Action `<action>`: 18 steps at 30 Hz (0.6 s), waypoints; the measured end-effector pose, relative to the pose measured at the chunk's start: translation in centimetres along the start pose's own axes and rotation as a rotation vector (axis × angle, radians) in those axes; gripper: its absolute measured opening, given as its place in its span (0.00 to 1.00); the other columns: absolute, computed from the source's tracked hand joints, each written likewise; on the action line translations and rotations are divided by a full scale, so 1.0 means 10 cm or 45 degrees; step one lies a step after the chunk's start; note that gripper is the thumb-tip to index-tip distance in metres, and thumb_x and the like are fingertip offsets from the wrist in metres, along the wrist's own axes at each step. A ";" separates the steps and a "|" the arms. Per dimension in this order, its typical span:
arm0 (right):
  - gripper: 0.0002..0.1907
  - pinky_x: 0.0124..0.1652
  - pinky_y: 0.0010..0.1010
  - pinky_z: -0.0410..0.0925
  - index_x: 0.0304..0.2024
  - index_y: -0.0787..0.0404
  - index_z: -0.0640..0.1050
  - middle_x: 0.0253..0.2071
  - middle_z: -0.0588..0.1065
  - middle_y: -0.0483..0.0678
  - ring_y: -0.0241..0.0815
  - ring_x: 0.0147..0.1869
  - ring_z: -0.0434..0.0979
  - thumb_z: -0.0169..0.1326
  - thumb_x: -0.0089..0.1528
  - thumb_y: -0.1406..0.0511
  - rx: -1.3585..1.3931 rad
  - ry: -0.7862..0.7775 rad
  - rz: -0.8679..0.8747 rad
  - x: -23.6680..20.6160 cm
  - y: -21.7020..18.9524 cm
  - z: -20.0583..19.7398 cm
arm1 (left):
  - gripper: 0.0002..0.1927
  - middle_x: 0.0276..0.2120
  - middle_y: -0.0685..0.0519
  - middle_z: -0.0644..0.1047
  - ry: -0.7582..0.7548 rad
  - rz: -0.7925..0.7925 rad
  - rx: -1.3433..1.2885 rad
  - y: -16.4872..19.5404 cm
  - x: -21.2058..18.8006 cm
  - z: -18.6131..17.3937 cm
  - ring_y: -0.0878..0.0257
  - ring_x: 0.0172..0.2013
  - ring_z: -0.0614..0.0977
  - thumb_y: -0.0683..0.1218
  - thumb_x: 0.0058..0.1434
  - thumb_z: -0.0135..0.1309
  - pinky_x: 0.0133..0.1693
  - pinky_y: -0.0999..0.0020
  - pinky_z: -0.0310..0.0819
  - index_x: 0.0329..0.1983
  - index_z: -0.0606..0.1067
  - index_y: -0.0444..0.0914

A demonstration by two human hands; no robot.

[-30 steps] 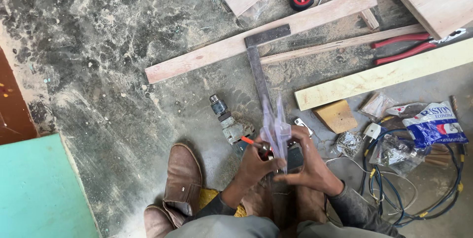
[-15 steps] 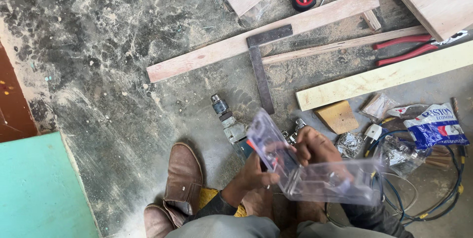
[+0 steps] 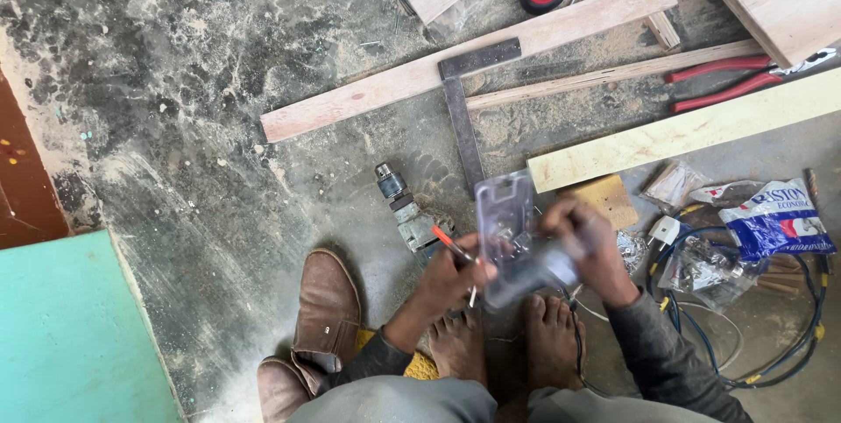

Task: The person sits on the floor of a workshop and unpacks metal cabinet hinges from plastic packaging. They fit the hinge parts together by hand and use a screwdriver to tighten screws on the hinges, setting assembled hinges aside and returning parts to the packaging.

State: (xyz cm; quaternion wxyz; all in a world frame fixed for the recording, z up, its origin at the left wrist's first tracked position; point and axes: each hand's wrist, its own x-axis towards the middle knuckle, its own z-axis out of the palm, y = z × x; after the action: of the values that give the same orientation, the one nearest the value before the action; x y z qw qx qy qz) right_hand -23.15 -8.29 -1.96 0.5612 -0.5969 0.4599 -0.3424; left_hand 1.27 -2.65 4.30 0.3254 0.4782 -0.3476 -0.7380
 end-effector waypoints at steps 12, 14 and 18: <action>0.07 0.45 0.28 0.73 0.49 0.60 0.65 0.43 0.74 0.50 0.37 0.43 0.77 0.45 0.77 0.63 0.489 0.519 -0.091 -0.10 -0.24 -0.18 | 0.30 0.52 0.48 0.74 0.256 0.129 -0.282 0.02 -0.06 -0.17 0.62 0.53 0.76 0.49 0.67 0.43 0.57 0.66 0.70 0.71 0.58 0.37; 0.08 0.35 0.26 0.71 0.47 0.61 0.66 0.37 0.73 0.48 0.35 0.35 0.74 0.45 0.74 0.63 0.183 0.375 0.006 -0.19 -0.32 -0.17 | 0.30 0.56 0.49 0.72 0.205 0.078 -0.259 0.01 -0.11 -0.14 0.62 0.53 0.73 0.50 0.70 0.43 0.57 0.66 0.68 0.73 0.58 0.36; 0.10 0.33 0.23 0.66 0.50 0.62 0.72 0.34 0.70 0.43 0.31 0.33 0.68 0.48 0.70 0.63 0.172 0.062 0.143 -0.36 -0.45 0.08 | 0.32 0.60 0.45 0.74 0.131 0.212 -0.131 0.03 -0.12 -0.06 0.61 0.59 0.74 0.52 0.72 0.46 0.62 0.65 0.67 0.74 0.55 0.36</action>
State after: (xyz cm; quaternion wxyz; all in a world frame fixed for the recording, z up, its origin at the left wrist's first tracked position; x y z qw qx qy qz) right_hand -22.91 -4.92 2.73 0.6071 -0.5224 0.4822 -0.3550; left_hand 2.29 -1.96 4.90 0.4273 0.4675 -0.3305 -0.6998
